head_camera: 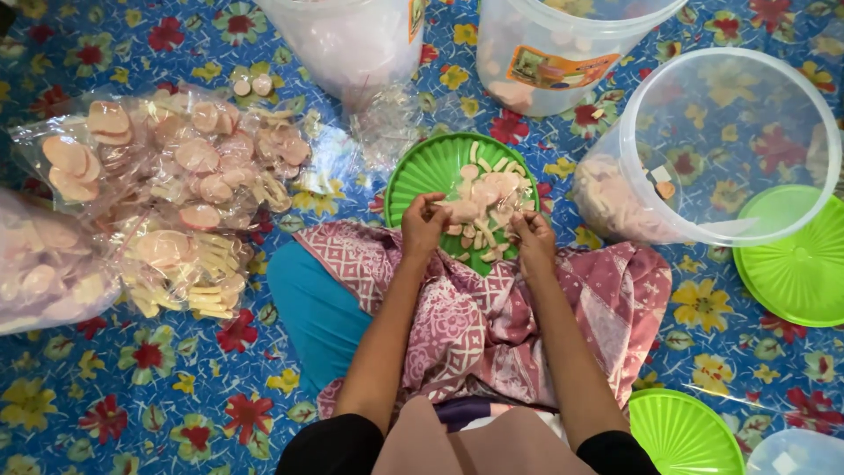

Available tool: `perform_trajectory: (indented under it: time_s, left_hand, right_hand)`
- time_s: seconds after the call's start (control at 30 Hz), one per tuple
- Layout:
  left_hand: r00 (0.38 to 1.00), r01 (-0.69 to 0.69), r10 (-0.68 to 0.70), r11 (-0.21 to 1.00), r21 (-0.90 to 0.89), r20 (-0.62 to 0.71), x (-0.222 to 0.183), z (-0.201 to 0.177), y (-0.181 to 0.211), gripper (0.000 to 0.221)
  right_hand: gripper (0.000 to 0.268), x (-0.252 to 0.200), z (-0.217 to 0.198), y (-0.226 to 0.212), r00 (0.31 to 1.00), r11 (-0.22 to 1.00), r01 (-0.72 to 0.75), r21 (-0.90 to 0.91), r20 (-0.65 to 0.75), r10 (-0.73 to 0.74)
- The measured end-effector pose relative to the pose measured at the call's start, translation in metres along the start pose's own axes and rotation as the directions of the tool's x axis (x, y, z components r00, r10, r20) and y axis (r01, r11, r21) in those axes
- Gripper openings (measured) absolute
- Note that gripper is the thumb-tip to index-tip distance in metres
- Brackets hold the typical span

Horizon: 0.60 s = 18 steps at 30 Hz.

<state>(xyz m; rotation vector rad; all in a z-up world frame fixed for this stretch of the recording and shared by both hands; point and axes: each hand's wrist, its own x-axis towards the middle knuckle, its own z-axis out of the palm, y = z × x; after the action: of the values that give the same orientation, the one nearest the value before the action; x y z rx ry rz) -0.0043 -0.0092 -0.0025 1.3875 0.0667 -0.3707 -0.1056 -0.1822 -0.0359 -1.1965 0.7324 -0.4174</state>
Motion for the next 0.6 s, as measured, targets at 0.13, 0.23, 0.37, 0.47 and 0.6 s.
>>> perform_trajectory:
  time_s: [0.13, 0.23, 0.37, 0.47, 0.6]
  left_hand:
    - [0.997, -0.039, 0.043, 0.997, 0.065, -0.070, -0.001, -0.002, 0.003, 0.026]
    - [0.980, -0.121, 0.159, 0.954, 0.274, -0.122, -0.001, -0.004, 0.003, 0.026]
    - [0.813, -0.478, 0.582, 0.682, 0.553, -0.016, -0.009, 0.002, 0.016, 0.041]
    - [0.784, -0.564, 0.611, 0.630, 0.533, 0.107, -0.008, 0.007, 0.012, 0.027]
    - [0.815, -0.579, 0.442, 0.661, 0.478, 0.375, 0.002, 0.014, -0.039, 0.013]
  right_hand:
    - [0.012, -0.003, 0.003, -0.002, 1.000, 1.000, -0.019, -0.017, 0.009, 0.019]
    - [0.017, -0.016, 0.014, -0.018, 0.998, 0.998, -0.055, -0.022, 0.040, 0.056]
    - [0.022, -0.018, 0.010, -0.014, 0.991, 0.986, -0.072, -0.152, 0.101, 0.088]
    - [0.018, -0.010, 0.009, -0.006, 0.987, 0.969, -0.043, -0.242, 0.141, 0.078]
    - [0.018, -0.039, 0.021, -0.032, 0.969, 0.946, 0.031, -0.324, 0.241, 0.050]
